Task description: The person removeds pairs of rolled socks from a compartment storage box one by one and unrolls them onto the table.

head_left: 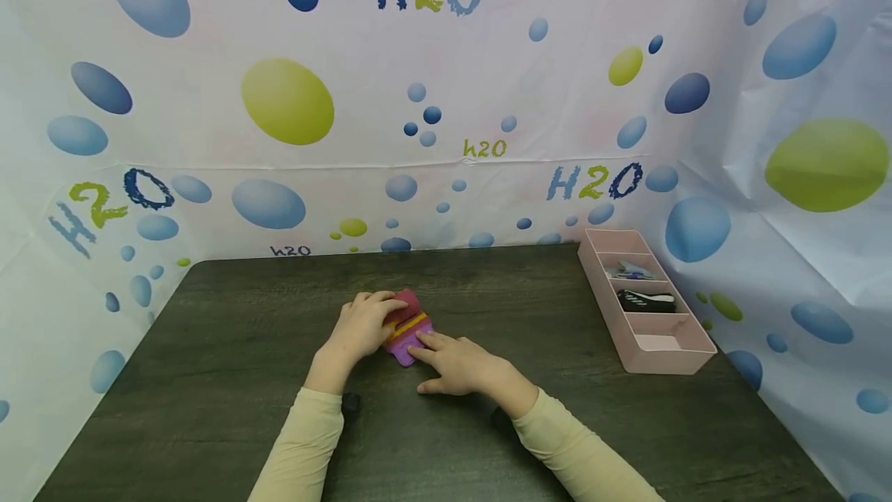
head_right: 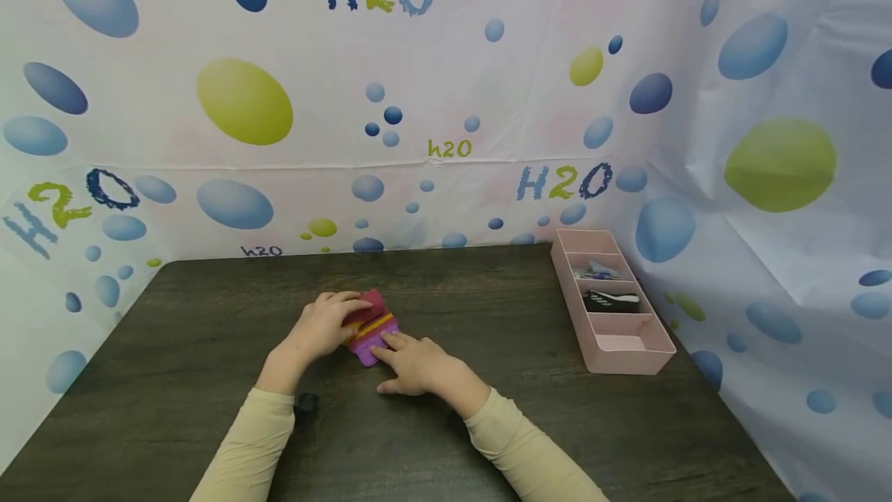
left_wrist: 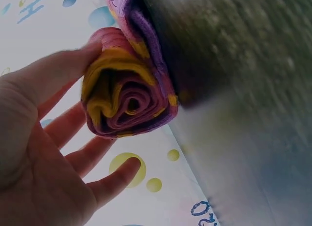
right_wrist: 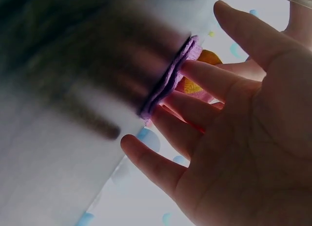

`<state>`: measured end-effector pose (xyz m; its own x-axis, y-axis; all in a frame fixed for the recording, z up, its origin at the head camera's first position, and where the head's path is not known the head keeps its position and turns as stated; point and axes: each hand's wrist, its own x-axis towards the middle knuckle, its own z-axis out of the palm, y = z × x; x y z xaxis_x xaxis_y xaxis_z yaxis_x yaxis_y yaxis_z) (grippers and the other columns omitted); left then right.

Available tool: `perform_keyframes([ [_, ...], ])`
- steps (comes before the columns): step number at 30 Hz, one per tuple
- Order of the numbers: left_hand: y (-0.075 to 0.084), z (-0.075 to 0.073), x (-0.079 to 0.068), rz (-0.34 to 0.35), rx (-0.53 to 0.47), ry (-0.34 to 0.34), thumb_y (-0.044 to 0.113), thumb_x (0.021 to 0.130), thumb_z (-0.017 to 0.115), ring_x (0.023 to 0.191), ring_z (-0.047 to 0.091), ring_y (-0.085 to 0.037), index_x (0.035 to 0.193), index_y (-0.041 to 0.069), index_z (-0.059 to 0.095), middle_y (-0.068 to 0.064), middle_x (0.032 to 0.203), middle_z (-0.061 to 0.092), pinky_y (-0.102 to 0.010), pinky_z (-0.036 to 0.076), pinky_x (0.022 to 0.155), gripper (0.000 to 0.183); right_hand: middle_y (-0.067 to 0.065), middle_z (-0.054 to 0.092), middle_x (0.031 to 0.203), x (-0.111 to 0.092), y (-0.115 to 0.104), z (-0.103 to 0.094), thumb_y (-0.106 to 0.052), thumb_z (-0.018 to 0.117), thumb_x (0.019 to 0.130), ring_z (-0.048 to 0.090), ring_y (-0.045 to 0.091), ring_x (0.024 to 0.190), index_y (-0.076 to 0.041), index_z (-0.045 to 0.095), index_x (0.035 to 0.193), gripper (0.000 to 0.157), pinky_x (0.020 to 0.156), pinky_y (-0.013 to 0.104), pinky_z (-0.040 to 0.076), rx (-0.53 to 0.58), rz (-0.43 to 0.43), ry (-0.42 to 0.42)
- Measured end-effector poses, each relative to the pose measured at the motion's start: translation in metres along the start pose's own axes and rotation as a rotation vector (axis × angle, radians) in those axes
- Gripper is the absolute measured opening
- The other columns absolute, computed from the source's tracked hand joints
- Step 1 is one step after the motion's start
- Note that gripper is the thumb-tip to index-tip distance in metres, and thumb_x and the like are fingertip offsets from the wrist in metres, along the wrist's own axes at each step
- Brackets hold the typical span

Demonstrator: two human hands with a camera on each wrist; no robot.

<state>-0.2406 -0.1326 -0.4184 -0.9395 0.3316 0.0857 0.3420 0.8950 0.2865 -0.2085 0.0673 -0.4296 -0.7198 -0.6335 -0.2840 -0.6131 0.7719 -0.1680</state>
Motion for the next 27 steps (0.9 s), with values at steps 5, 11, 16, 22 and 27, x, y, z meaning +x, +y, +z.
perform_keyframes([
  [5,-0.001,-0.001,0.0,-0.031,0.017,-0.027,0.023,0.085,0.075,0.131,0.043,-0.045,0.139,0.019,0.054,-0.015,0.146,0.048,-0.065,0.039,0.1,0.058,0.0,0.023,0.162,0.0,0.001,0.0,-0.053,0.054,0.094,0.025,0.019,0.15,-0.028,0.032,0.153,0.068,0.113,0.051,0.035,-0.011,0.008,-0.005],
  [11,-0.006,-0.002,0.001,-0.082,0.039,-0.045,0.024,0.091,0.069,0.134,0.04,-0.046,0.145,0.02,0.046,-0.019,0.148,0.045,-0.068,0.036,0.1,0.06,0.0,0.024,0.162,0.0,0.003,0.001,-0.053,0.054,0.094,0.026,0.019,0.149,-0.028,0.032,0.153,0.067,0.112,0.051,0.035,-0.008,0.009,-0.014],
  [16,-0.013,-0.002,0.01,-0.093,0.066,-0.04,0.022,0.093,0.066,0.133,0.041,-0.046,0.146,0.019,0.046,-0.019,0.145,0.047,-0.068,0.035,0.101,0.057,0.0,0.024,0.162,-0.001,0.003,-0.002,-0.052,0.055,0.094,0.027,0.019,0.149,-0.029,0.032,0.153,0.067,0.112,0.05,0.035,0.004,0.006,-0.011],
  [22,-0.025,-0.002,0.024,-0.061,0.105,-0.045,0.015,0.093,0.064,0.121,0.054,-0.043,0.142,0.015,0.05,-0.017,0.136,0.058,-0.065,0.043,0.093,0.051,-0.001,0.024,0.162,0.002,-0.001,-0.005,-0.052,0.055,0.094,0.027,0.018,0.149,-0.03,0.032,0.153,0.067,0.113,0.049,0.035,-0.019,0.001,-0.006],
  [27,-0.03,-0.004,0.033,0.031,0.08,-0.082,0.009,0.091,0.066,0.112,0.062,-0.037,0.139,0.014,0.054,-0.015,0.129,0.063,-0.059,0.05,0.086,0.049,-0.002,0.024,0.162,0.001,-0.004,-0.003,-0.053,0.054,0.094,0.026,0.016,0.149,-0.03,0.031,0.153,0.067,0.113,0.046,0.035,-0.053,-0.023,-0.013],
])
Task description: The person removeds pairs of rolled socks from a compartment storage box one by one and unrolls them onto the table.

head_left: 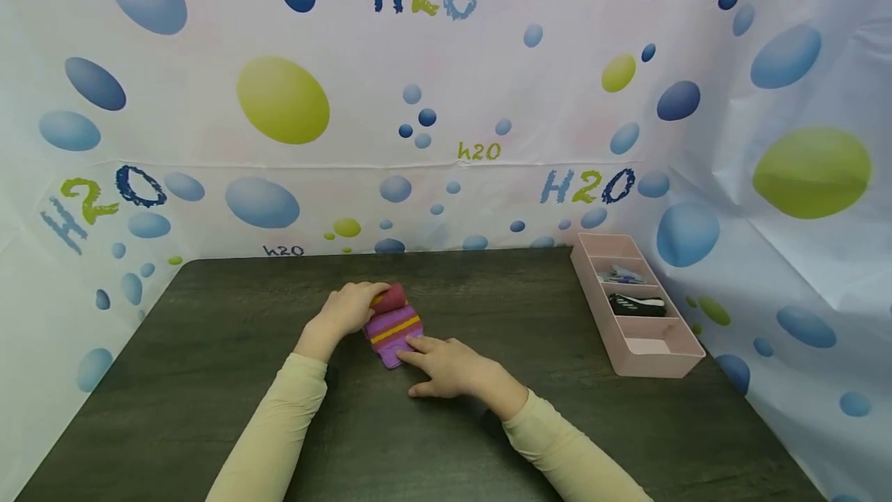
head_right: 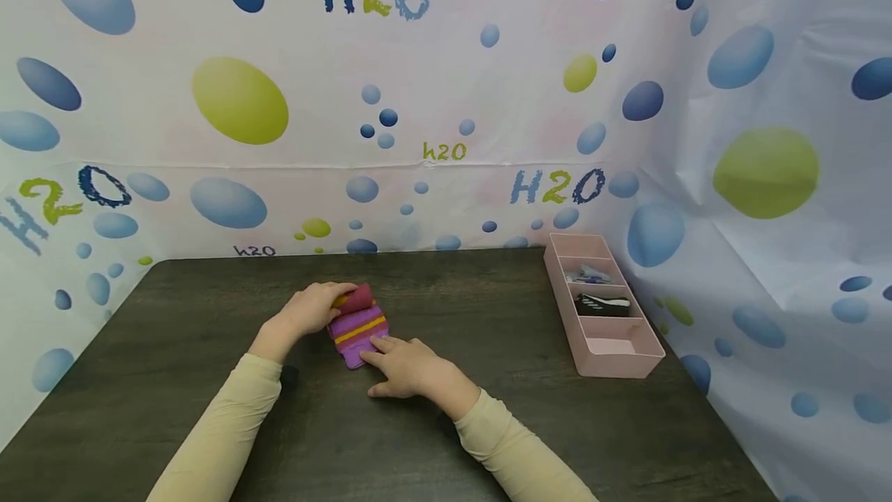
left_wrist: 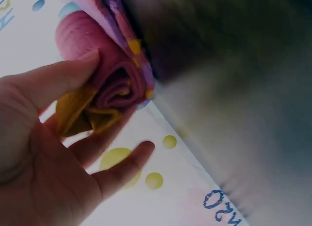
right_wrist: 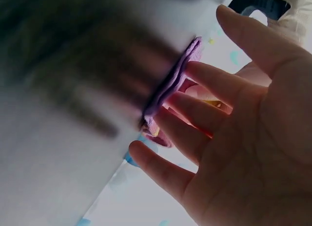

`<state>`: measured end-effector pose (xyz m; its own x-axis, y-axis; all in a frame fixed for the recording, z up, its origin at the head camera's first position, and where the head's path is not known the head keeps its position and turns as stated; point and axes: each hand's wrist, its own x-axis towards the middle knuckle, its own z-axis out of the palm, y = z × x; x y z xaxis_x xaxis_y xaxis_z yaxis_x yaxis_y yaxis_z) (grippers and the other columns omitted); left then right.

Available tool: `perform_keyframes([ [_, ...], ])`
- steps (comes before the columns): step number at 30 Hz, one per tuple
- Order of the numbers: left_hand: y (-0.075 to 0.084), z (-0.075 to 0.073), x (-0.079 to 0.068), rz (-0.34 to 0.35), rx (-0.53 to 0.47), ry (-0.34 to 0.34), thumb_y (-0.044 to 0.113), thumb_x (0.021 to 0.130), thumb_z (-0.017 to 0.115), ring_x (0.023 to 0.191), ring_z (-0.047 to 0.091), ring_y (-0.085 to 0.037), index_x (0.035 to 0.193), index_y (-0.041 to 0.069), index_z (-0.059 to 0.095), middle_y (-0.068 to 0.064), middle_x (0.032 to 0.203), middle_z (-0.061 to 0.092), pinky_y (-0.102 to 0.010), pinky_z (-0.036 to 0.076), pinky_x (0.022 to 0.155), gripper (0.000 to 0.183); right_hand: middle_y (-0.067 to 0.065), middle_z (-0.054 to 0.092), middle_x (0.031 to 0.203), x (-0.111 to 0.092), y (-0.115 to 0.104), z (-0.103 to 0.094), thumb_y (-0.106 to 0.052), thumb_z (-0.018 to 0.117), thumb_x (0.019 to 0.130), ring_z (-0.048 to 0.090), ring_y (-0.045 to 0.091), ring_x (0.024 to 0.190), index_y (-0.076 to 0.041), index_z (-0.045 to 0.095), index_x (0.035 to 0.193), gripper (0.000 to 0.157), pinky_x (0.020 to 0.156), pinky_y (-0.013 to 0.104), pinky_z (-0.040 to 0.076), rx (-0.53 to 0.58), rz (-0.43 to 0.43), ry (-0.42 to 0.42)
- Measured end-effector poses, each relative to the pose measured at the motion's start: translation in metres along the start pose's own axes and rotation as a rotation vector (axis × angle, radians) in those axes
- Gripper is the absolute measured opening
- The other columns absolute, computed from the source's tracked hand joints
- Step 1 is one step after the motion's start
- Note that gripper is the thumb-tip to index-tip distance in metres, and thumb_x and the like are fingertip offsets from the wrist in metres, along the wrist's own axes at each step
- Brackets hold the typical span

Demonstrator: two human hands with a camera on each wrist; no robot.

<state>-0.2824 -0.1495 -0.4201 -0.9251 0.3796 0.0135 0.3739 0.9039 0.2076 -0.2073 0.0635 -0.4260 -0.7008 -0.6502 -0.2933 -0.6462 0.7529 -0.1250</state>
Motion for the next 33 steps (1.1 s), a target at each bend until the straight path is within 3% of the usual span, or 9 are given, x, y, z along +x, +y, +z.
perform_keyframes([
  [6,-0.003,-0.005,0.007,0.103,-0.035,-0.041,0.006,0.091,0.065,0.117,0.059,-0.035,0.138,0.017,0.055,-0.013,0.133,0.061,-0.056,0.05,0.089,0.049,-0.002,0.022,0.163,0.0,-0.003,0.0,-0.053,0.054,0.094,0.024,0.016,0.15,-0.031,0.031,0.153,0.066,0.114,0.045,0.034,-0.02,-0.039,0.015],
  [10,-0.006,-0.003,0.012,0.162,0.001,-0.05,0.014,0.091,0.067,0.115,0.06,-0.033,0.139,0.016,0.054,-0.012,0.132,0.062,-0.053,0.051,0.089,0.049,-0.002,0.022,0.163,0.001,-0.002,0.001,-0.053,0.054,0.094,0.023,0.015,0.15,-0.032,0.032,0.152,0.066,0.114,0.045,0.034,-0.02,-0.043,0.009],
  [17,-0.016,0.009,0.023,0.362,0.249,0.085,0.034,0.086,0.073,0.105,0.063,-0.027,0.132,0.013,0.057,-0.008,0.12,0.067,-0.048,0.051,0.087,0.053,-0.001,0.026,0.162,0.002,-0.002,0.002,-0.052,0.057,0.093,0.027,0.015,0.149,-0.031,0.034,0.152,0.066,0.113,0.045,0.036,-0.005,-0.074,-0.003],
  [21,-0.022,0.014,0.028,0.452,0.33,0.164,0.037,0.088,0.07,0.106,0.062,-0.025,0.133,0.012,0.057,-0.006,0.119,0.066,-0.048,0.05,0.089,0.053,-0.001,0.028,0.161,0.001,-0.001,0.002,-0.052,0.059,0.092,0.029,0.014,0.148,-0.032,0.036,0.151,0.066,0.112,0.044,0.037,0.004,-0.082,-0.004],
  [28,-0.026,0.018,0.04,0.49,0.406,0.229,0.036,0.091,0.066,0.11,0.06,-0.026,0.136,0.013,0.054,-0.005,0.119,0.066,-0.048,0.047,0.093,0.053,-0.001,0.032,0.159,-0.001,-0.001,0.001,-0.051,0.061,0.091,0.032,0.016,0.146,-0.032,0.04,0.149,0.064,0.112,0.046,0.037,0.012,-0.081,0.004],
  [33,-0.027,0.02,0.048,0.482,0.388,0.256,0.033,0.091,0.066,0.113,0.058,-0.028,0.136,0.013,0.055,-0.006,0.118,0.066,-0.05,0.044,0.096,0.051,0.0,0.035,0.158,-0.002,-0.001,0.0,-0.05,0.062,0.091,0.035,0.018,0.145,-0.031,0.043,0.147,0.063,0.111,0.046,0.038,0.004,-0.095,0.008],
])
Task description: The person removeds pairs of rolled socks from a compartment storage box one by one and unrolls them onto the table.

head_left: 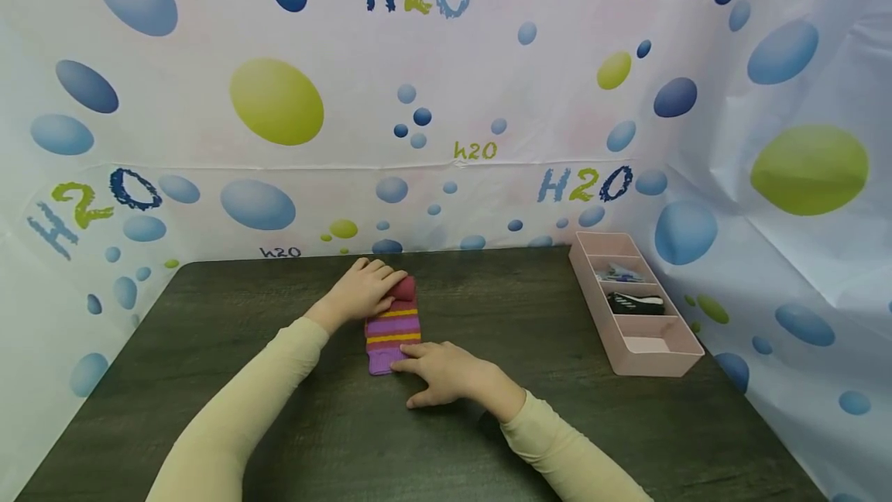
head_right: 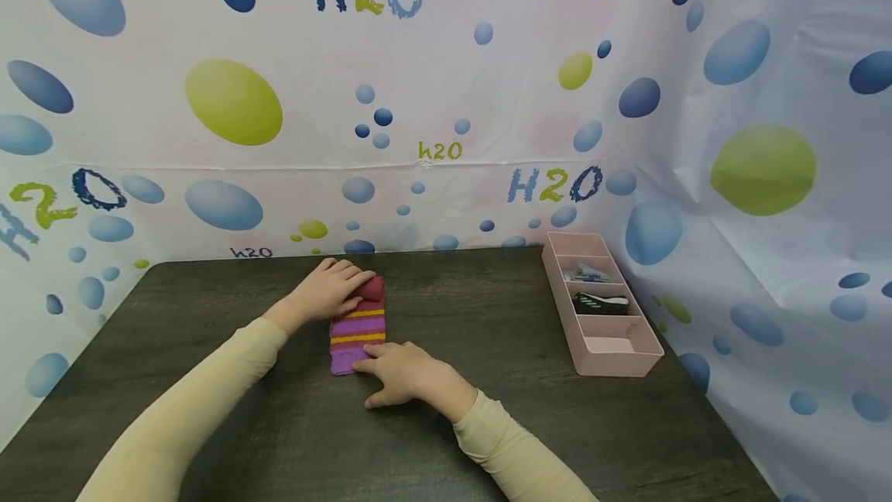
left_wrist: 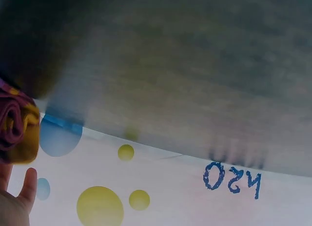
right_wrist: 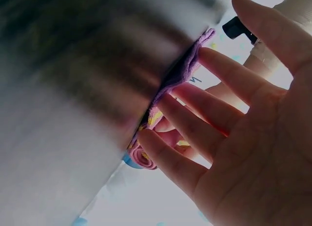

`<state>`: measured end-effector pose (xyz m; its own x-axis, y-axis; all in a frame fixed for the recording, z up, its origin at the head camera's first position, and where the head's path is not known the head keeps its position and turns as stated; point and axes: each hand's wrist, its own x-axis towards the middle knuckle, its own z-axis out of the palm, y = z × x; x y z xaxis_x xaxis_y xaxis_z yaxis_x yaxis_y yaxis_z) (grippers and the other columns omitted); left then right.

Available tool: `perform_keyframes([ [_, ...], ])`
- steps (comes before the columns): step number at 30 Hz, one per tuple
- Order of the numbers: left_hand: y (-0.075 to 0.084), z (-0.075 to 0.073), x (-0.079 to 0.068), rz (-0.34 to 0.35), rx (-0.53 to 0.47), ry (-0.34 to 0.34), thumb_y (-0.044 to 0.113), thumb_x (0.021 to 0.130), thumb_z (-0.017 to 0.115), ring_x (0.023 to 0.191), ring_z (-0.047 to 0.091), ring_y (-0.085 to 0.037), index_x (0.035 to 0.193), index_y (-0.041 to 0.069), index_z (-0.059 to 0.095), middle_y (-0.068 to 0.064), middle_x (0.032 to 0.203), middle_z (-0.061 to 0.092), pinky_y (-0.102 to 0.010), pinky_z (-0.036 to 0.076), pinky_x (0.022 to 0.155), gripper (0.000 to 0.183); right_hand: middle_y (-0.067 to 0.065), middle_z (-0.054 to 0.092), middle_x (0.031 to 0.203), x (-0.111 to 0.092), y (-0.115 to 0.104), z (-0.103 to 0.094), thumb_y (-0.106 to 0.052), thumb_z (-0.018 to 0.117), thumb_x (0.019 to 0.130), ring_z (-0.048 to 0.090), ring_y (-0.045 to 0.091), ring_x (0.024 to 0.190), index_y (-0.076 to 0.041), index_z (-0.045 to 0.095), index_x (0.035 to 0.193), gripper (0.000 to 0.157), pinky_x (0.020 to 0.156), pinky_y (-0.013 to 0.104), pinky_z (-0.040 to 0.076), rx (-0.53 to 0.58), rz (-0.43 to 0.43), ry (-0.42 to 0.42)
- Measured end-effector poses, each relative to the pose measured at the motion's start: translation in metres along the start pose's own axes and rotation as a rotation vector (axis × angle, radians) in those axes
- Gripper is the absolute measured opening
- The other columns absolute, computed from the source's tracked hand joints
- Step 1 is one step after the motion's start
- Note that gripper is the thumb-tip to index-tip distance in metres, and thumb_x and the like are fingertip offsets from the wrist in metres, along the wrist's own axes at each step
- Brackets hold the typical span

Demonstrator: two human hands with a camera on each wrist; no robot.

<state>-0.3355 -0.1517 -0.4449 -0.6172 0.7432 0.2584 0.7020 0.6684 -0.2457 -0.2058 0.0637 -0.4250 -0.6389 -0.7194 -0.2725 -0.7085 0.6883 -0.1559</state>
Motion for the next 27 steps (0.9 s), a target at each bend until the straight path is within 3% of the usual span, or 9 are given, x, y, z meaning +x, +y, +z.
perform_keyframes([
  [17,-0.005,0.011,0.035,-0.027,0.003,0.031,0.026,0.092,0.065,0.112,0.06,-0.028,0.129,0.013,0.058,-0.007,0.119,0.066,-0.049,0.045,0.096,0.04,-0.002,0.035,0.157,-0.002,0.001,-0.001,-0.049,0.063,0.091,0.037,0.017,0.144,-0.034,0.046,0.144,0.058,0.11,0.047,0.04,0.011,0.012,-0.002],
  [27,-0.006,0.009,0.054,-0.098,-0.028,-0.018,0.025,0.094,0.064,0.117,0.058,-0.03,0.131,0.013,0.055,-0.008,0.124,0.063,-0.051,0.044,0.1,0.04,-0.003,0.037,0.156,-0.002,-0.001,0.0,-0.049,0.063,0.091,0.039,0.016,0.142,-0.035,0.048,0.143,0.056,0.109,0.045,0.041,-0.007,0.003,0.001],
])
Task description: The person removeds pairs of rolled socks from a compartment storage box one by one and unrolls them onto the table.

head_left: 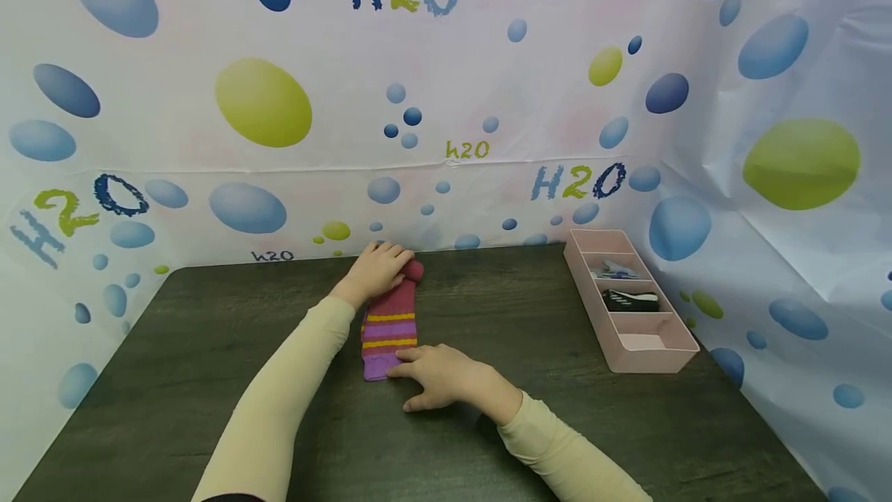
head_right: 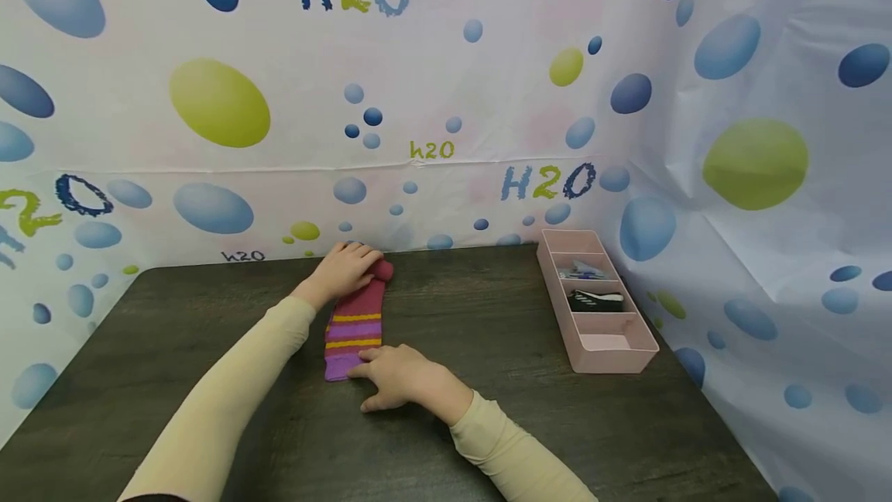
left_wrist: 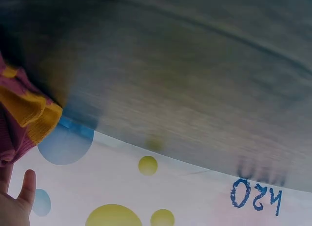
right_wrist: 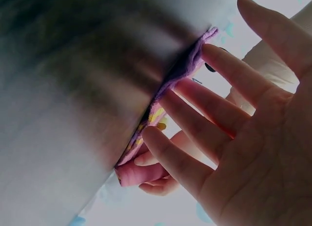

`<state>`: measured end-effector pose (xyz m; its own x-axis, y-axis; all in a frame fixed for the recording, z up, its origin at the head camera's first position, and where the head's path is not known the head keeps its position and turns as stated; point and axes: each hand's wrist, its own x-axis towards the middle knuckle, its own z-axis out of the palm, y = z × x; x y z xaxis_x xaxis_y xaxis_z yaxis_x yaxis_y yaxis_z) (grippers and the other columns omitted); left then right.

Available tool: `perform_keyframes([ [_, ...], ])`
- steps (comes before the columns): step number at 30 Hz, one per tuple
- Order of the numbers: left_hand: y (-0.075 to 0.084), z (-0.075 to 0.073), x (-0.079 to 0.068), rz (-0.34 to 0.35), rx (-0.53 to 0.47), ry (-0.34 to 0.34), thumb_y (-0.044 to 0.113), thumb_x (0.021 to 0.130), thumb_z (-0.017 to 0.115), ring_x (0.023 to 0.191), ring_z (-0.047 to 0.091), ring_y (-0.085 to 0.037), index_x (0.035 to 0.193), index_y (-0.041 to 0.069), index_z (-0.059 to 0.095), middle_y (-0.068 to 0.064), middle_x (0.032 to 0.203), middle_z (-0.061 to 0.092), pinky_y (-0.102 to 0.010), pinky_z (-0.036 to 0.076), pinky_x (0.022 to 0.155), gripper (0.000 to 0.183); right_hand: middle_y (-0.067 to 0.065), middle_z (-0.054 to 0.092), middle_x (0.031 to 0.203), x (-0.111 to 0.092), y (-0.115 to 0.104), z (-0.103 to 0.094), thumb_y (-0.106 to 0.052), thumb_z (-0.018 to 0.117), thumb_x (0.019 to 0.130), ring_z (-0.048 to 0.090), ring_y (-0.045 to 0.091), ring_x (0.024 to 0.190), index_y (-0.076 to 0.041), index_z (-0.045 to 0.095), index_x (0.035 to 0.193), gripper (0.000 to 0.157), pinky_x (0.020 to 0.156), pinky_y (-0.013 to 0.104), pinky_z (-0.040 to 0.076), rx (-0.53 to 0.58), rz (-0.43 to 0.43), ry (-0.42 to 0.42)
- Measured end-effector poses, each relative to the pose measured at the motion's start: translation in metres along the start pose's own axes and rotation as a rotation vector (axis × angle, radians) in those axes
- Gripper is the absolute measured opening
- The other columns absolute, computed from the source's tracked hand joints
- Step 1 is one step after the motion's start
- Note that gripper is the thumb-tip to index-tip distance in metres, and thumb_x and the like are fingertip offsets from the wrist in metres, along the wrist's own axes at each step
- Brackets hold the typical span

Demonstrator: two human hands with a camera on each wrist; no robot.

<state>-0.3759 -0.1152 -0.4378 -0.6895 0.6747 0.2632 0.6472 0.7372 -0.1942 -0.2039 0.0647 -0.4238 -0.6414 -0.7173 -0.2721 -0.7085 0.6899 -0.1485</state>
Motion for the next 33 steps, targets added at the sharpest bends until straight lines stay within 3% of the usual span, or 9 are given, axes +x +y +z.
perform_keyframes([
  [14,-0.009,0.006,0.0,-0.065,0.012,-0.047,0.019,0.095,0.063,0.115,0.058,-0.028,0.124,0.014,0.057,-0.007,0.123,0.062,-0.049,0.046,0.098,0.03,-0.002,0.054,0.143,-0.006,-0.005,-0.006,-0.047,0.065,0.09,0.054,0.013,0.129,-0.028,0.062,0.13,0.045,0.104,0.031,0.046,0.0,-0.12,0.009],
  [22,-0.011,0.003,-0.005,-0.094,-0.064,-0.044,0.022,0.095,0.064,0.117,0.057,-0.031,0.124,0.014,0.057,-0.009,0.122,0.063,-0.052,0.044,0.101,0.031,-0.004,0.058,0.138,-0.01,-0.011,-0.008,-0.047,0.066,0.089,0.058,0.01,0.122,-0.029,0.066,0.125,0.04,0.099,0.028,0.049,-0.02,-0.158,-0.005],
  [30,-0.01,0.005,-0.004,-0.066,-0.028,0.039,0.015,0.093,0.065,0.095,0.059,-0.029,0.106,0.01,0.058,-0.009,0.103,0.058,-0.045,0.047,0.079,0.015,-0.006,0.06,0.134,-0.015,-0.019,-0.008,-0.05,0.068,0.086,0.061,0.007,0.117,-0.031,0.067,0.123,0.042,0.092,0.026,0.052,-0.061,-0.181,-0.007],
  [33,-0.009,0.006,-0.004,-0.052,-0.017,0.031,0.012,0.092,0.064,0.088,0.057,-0.027,0.097,0.01,0.061,-0.008,0.095,0.058,-0.043,0.045,0.073,0.006,-0.007,0.06,0.134,-0.016,-0.021,-0.007,-0.052,0.068,0.086,0.061,0.006,0.116,-0.032,0.067,0.123,0.043,0.091,0.025,0.052,-0.078,-0.178,-0.008],
])
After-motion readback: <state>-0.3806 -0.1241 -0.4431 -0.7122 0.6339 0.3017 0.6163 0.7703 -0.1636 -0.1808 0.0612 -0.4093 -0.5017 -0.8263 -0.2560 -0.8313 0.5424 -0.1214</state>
